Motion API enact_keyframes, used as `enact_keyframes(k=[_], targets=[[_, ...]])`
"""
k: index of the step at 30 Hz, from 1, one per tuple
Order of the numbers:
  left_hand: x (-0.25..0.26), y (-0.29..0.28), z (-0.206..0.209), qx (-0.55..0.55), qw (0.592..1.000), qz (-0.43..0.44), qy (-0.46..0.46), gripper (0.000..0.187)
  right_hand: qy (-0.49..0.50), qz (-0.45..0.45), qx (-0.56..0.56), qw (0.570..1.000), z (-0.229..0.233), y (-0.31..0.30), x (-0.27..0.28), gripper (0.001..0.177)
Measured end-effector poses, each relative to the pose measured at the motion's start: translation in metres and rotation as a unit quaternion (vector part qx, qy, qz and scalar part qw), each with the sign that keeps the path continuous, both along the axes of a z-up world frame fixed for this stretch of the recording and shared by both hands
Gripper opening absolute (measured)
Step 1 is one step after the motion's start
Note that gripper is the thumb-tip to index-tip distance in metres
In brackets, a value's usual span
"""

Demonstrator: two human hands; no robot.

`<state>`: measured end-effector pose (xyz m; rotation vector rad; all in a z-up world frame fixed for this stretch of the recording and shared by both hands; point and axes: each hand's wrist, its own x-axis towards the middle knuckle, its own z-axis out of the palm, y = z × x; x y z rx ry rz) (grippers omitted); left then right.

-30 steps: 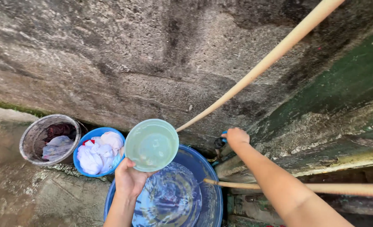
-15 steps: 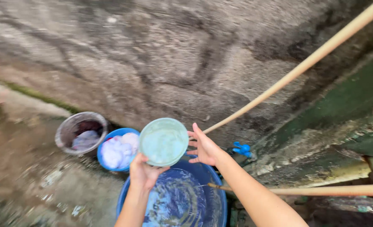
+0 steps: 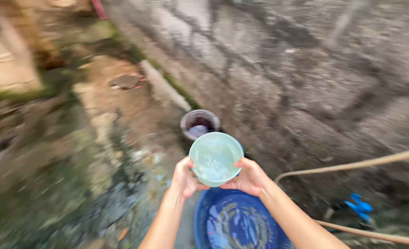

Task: The person waters several small papaya plants in a narrow outdoor garden bed using a light blue plastic cup. They scoop water from a puddle and pour it onto the soil around the plants, then refill the cup from a nearby tap and continue watering.

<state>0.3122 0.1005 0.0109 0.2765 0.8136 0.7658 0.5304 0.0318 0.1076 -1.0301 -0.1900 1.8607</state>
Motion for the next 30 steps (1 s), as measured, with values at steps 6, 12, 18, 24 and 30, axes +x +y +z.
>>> enact_keyframes(k=[6, 12, 18, 24, 30], targets=[[-0.151, -0.038, 0.028, 0.011, 0.996, 0.068, 0.058, 0.090, 0.020, 0.097, -0.002, 0.995, 0.008, 0.003, -0.144, 0.102], [-0.273, -0.098, 0.066, 0.024, 0.976, 0.194, 0.094, 0.087, 0.021, 0.169, -0.022, 0.985, 0.042, -0.016, -0.284, 0.094], [-0.354, -0.149, 0.111, 0.020, 0.956, 0.272, 0.105, 0.102, -0.018, 0.275, -0.012, 0.961, 0.045, -0.017, -0.391, 0.088], [-0.432, -0.140, 0.099, 0.045, 0.918, 0.390, 0.048, 0.088, -0.029, 0.336, 0.004, 0.941, 0.052, -0.006, -0.473, 0.101], [-0.501, -0.137, 0.104, 0.021, 0.892, 0.447, 0.064, 0.084, -0.018, 0.393, 0.012, 0.919, 0.055, 0.022, -0.547, 0.112]])
